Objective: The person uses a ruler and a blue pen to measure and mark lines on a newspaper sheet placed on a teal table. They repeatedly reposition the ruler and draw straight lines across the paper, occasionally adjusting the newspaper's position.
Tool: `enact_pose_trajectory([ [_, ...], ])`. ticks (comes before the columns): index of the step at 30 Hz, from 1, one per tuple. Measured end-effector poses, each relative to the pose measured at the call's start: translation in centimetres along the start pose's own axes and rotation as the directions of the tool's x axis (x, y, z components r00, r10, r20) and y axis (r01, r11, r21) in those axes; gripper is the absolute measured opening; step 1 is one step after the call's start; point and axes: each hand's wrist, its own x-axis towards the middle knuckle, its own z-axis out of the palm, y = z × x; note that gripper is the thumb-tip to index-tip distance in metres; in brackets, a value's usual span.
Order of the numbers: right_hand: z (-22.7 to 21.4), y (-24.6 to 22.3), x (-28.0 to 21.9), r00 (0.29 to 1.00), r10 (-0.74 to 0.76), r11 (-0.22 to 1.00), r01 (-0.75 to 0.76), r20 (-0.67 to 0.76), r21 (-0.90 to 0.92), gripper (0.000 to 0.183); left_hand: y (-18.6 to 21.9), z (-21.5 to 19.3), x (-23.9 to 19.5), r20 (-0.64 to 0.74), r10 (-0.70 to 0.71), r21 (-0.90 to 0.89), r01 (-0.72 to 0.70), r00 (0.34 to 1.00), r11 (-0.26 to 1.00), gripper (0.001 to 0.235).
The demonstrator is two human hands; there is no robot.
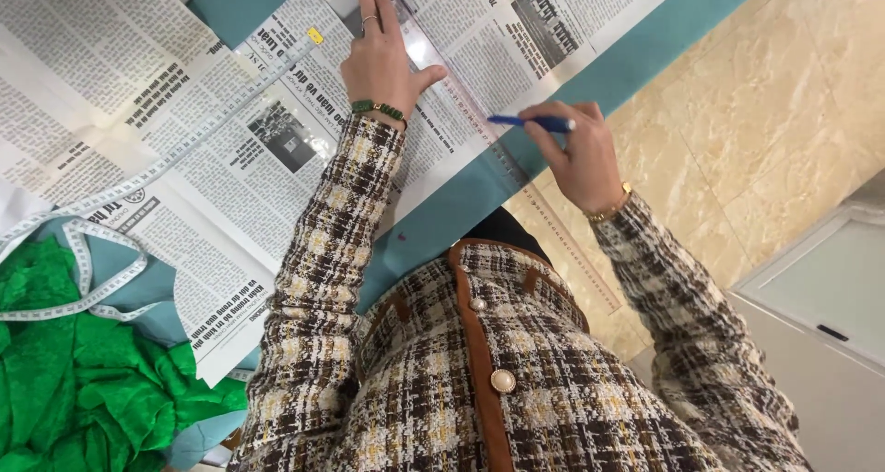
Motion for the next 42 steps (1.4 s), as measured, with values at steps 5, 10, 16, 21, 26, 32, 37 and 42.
enact_pose_trajectory([
  [5, -1.2, -0.8, -1.7, 0.991, 0.131, 0.99, -0.131, 0.007, 0.045, 0.019, 0.0, 0.3, 0.1, -0.04, 0.011, -0.003, -0.011, 0.999, 1.0, 0.138],
  [10, -1.2, -0.4, -2.2, 0.992, 0.124, 0.992, -0.124, 0.024, 0.01, 0.021, -0.1, -0.1, 0.1, 0.004, 0.0, -0.04, 0.0, 1.0, 0.999, 0.136],
  [16, -1.1, 0.2, -2.5, 0.992, 0.12, 0.992, -0.119, 0.035, -0.041, 0.02, 0.1, -0.5, 0.0, 0.017, -0.012, -0.034, 0.012, 1.0, 0.999, 0.138],
  [21, 0.4, 0.3, 2.5, 0.994, -0.033, 0.992, 0.046, 0.108, -0.121, 0.025, 0.5, -1.2, 0.0, 0.001, -0.018, -0.031, 0.018, 1.0, 0.999, 0.135],
  [26, 3.7, -1.6, 13.8, 0.978, -0.184, 0.982, 0.188, 0.098, -0.03, 0.018, 0.7, -1.1, -0.1, -0.009, -0.035, -0.048, 0.034, 0.999, 0.998, 0.133],
  [32, 4.7, -4.2, 19.1, 0.933, -0.329, 0.932, 0.346, -0.145, 0.108, 0.014, 0.6, 0.2, -0.1, -0.062, -0.049, 0.044, 0.051, 0.997, 0.998, 0.138],
  [37, 4.9, -5.4, 18.5, 0.94, -0.235, 0.94, 0.285, -0.248, 0.188, 0.033, 1.1, -1.6, -0.1, 0.038, -0.089, -0.041, 0.091, 0.995, 0.995, 0.137],
  [42, 3.9, -2.3, 1.1, 0.981, -0.087, 0.99, 0.104, -0.171, 0.094, 0.013, 0.9, -2.6, 0.0, 0.089, -0.072, -0.193, 0.088, 0.993, 0.977, 0.137],
])
